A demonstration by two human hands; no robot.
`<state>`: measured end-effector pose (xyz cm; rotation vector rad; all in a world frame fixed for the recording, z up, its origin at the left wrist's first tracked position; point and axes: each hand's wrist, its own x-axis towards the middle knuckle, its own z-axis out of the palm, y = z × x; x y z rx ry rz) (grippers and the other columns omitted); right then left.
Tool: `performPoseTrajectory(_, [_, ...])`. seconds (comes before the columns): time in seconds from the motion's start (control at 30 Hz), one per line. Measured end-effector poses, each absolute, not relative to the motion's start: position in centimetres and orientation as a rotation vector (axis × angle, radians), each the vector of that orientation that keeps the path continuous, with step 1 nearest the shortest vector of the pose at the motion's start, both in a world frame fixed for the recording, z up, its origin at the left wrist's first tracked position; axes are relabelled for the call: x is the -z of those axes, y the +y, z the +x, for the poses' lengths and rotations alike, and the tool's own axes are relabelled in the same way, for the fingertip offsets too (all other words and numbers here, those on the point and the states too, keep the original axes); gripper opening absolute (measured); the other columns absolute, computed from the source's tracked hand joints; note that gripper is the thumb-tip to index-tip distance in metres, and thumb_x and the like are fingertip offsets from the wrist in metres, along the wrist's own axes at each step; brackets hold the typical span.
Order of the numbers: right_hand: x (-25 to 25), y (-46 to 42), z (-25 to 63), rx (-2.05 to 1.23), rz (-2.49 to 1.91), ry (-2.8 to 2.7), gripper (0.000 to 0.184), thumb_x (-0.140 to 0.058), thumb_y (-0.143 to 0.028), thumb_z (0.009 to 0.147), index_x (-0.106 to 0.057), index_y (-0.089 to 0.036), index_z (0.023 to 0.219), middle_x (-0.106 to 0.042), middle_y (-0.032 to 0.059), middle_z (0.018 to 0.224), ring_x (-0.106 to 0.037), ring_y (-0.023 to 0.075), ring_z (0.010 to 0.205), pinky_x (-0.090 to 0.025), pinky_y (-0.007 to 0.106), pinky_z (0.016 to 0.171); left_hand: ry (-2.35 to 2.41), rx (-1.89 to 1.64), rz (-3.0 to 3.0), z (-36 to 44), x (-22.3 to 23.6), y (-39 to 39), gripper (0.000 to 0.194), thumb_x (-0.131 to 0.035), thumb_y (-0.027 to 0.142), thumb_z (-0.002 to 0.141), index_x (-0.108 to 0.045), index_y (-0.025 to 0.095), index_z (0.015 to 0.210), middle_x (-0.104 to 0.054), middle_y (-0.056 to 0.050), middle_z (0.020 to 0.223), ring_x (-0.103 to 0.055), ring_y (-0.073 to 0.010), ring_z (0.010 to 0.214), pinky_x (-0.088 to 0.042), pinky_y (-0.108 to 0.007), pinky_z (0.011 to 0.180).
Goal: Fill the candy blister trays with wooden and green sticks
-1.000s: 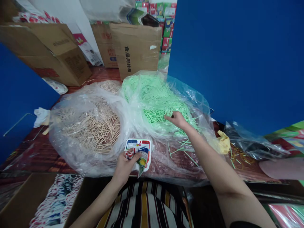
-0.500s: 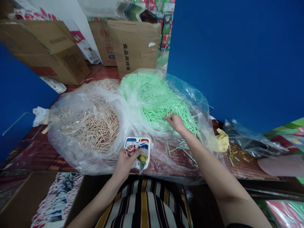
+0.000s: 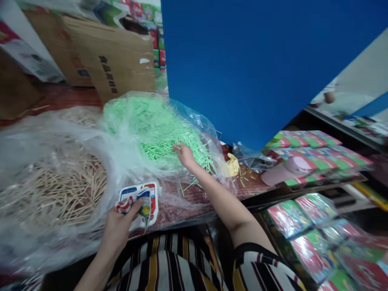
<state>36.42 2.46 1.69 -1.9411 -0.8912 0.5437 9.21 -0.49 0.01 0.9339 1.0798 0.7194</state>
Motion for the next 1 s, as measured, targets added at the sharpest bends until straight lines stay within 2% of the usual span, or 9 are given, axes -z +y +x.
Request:
performPoseTrajectory(0.07, [-1.7, 2.5, 36.4, -0.593, -1.854, -0.715, 0.027, -0.040, -0.037, 0.093, -0.057, -0.020, 0.080, -0.066, 0.0027, 0.081, -0.062, 0.0184, 0.087, -0.044, 0.030, 0.085, 1.053, -0.711, 0.927, 9.2, 0.4, -0.5, 0.037, -0.080, 0.035, 0.059, -0.070, 0.013, 0.087, -0.075, -0.004, 0.080, -0.069, -0.0188, 0.068, -0.057, -0.028, 0.064])
performPoseTrajectory(0.17, [-1.8, 2.6, 36.8, -0.716, -1.701, -0.450, 0.028, -0.023, -0.025, 0.097, -0.047, -0.020, 0.084, -0.060, 0.0004, 0.065, -0.063, 0.0171, 0.069, -0.050, 0.035, 0.074, 1.084, -0.717, 0.954, 9.2, 0.6, -0.7, 0.039, -0.081, 0.036, 0.057, -0.070, 0.013, 0.087, -0.075, -0.004, 0.081, -0.070, -0.0197, 0.069, -0.058, -0.029, 0.065])
performPoseTrajectory(0.33, [-2.1, 2.2, 36.9, -0.912, -1.431, -0.178, 0.020, -0.029, -0.010, 0.093, -0.039, -0.022, 0.080, -0.050, -0.0040, 0.056, -0.061, 0.0162, 0.056, -0.054, 0.038, 0.066, 1.096, -0.727, 0.969, 9.3, 0.6, -0.9, 0.042, -0.081, 0.038, 0.055, -0.070, 0.013, 0.087, -0.075, -0.006, 0.083, -0.070, -0.0203, 0.068, -0.058, -0.030, 0.064])
performPoseTrajectory(0.5, [-3.0, 0.8, 34.5, -1.050, -1.196, -0.111, 0.020, -0.033, -0.004, 0.090, -0.042, -0.020, 0.084, -0.055, -0.0019, 0.062, -0.063, 0.0149, 0.060, -0.056, 0.036, 0.068, 1.044, -0.729, 1.059, 9.5, 0.4, -1.3, 0.037, -0.079, 0.036, 0.060, -0.071, 0.013, 0.088, -0.074, -0.005, 0.080, -0.069, -0.0193, 0.069, -0.056, -0.028, 0.065])
performPoseTrajectory(0.63, [-4.3, -0.8, 31.5, -1.149, -1.009, -0.198, 0.012, -0.044, -0.008, 0.089, -0.049, -0.019, 0.089, -0.062, 0.0008, 0.072, -0.066, 0.0159, 0.072, -0.055, 0.035, 0.076, 1.013, -0.727, 1.147, 9.5, 0.2, -1.5, 0.030, -0.076, 0.035, 0.065, -0.071, 0.012, 0.084, -0.073, -0.005, 0.077, -0.067, -0.0179, 0.069, -0.054, -0.026, 0.066])
performPoseTrajectory(0.77, [-5.4, -2.1, 29.2, -1.146, -0.895, -0.412, 0.008, -0.057, -0.015, 0.084, -0.054, -0.020, 0.090, -0.066, 0.0017, 0.080, -0.067, 0.0183, 0.086, -0.051, 0.038, 0.088, 1.000, -0.740, 1.148, 9.5, 0.3, -1.4, 0.030, -0.074, 0.035, 0.068, -0.071, 0.012, 0.087, -0.072, -0.004, 0.074, -0.066, -0.0176, 0.068, -0.052, -0.026, 0.065])
performPoseTrajectory(1.0, [-7.3, -3.4, 26.2, -1.063, -0.927, -0.704, 0.012, -0.063, -0.030, 0.081, -0.054, -0.027, 0.088, -0.062, -0.0013, 0.082, -0.064, 0.0177, 0.083, -0.048, 0.041, 0.090, 0.945, -0.762, 1.081, 9.5, -0.1, -1.4, 0.024, -0.074, 0.034, 0.068, -0.071, 0.014, 0.082, -0.071, -0.001, 0.075, -0.064, -0.0144, 0.067, -0.051, -0.024, 0.067])
